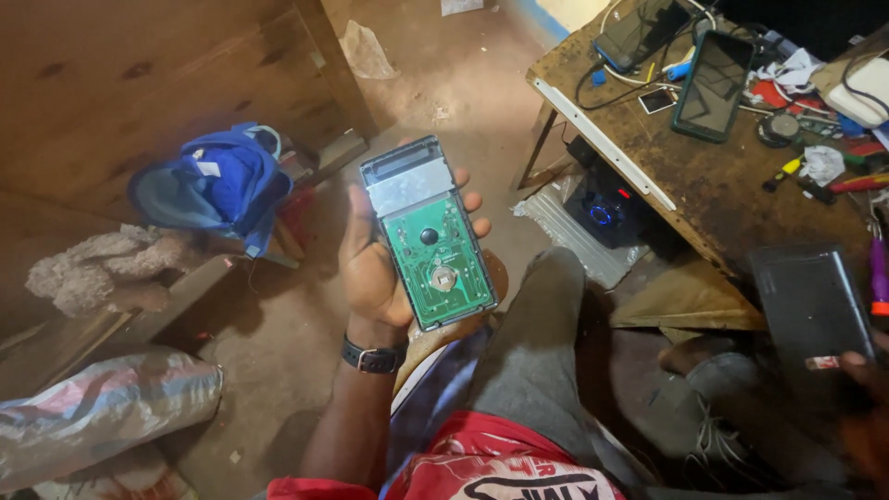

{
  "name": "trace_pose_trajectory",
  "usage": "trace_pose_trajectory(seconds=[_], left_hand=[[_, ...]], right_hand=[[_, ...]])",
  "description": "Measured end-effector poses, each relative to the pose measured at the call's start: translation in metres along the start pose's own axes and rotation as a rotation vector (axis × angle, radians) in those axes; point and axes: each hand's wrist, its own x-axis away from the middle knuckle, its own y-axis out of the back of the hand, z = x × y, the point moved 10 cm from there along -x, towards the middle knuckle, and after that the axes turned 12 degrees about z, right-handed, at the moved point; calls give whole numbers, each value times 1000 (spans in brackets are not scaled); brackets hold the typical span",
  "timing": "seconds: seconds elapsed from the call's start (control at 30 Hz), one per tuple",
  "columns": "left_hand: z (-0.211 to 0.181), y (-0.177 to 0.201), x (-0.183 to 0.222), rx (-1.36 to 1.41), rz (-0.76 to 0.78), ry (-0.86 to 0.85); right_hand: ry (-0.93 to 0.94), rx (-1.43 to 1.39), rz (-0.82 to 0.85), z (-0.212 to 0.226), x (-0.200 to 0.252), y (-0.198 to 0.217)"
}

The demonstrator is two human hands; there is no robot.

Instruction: Disassembling a calculator to inspect the internal circuit board and components

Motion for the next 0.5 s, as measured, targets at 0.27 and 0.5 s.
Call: trace_pose_trajectory(seconds=[0.27,0.5], left_hand=[[7,0,-3,14,-8,-57],[15,0,-6,-29,-28,-15]], right_hand=[[226,-129,60,26,5,-26],[300,-91,-22,60,30,-44]])
